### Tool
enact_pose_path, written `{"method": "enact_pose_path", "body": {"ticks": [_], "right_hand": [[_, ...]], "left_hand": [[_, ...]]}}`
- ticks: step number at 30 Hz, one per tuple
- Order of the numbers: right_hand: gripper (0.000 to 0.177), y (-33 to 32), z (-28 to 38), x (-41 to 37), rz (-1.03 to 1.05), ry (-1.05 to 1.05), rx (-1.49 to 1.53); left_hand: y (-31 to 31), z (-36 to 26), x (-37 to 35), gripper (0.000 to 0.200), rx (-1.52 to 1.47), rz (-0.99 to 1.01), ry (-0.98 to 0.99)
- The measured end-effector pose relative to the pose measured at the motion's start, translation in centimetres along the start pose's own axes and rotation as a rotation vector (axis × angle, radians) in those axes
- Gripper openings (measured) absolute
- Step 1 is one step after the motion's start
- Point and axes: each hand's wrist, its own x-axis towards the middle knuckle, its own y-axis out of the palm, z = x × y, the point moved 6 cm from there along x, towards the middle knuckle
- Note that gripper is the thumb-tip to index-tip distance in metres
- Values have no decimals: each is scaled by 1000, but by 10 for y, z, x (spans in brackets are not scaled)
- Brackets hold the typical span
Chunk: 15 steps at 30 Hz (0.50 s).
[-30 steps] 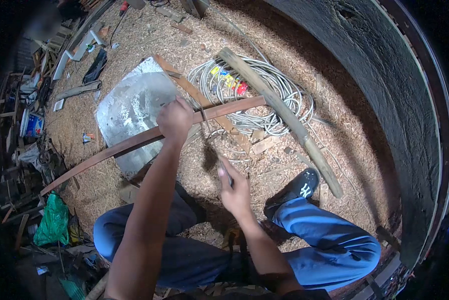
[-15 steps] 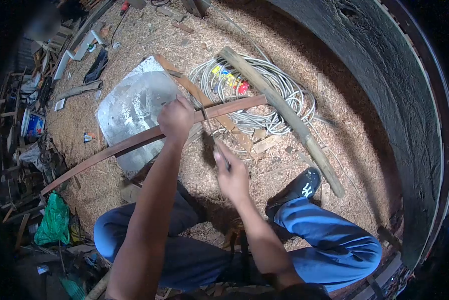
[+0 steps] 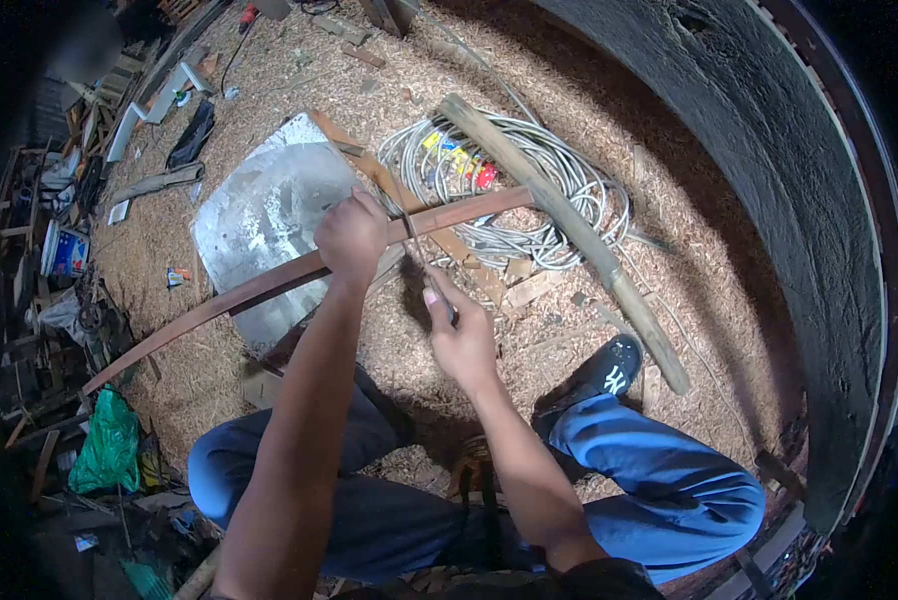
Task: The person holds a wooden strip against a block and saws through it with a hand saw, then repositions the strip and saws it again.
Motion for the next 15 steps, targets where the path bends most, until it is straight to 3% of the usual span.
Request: {"method": "enact_pose_path", "body": {"ticks": [2, 6, 9, 12, 15], "right_hand": [[37, 3, -8, 0, -17, 108, 78], [37, -10, 2, -47, -61, 4, 20], [37, -12, -5, -51, -35, 55, 28], [36, -2, 11, 13, -40, -21, -15], [36, 8, 14, 19, -40, -35, -25]], "left_hand": [[0, 1, -2, 57, 13, -8, 16], [2, 3, -1, 57, 5, -11, 7], [2, 1, -1, 56, -6, 22, -6], [1, 1, -2, 56, -50, -22, 21], [2, 2, -2, 56, -41, 5, 15]]}}
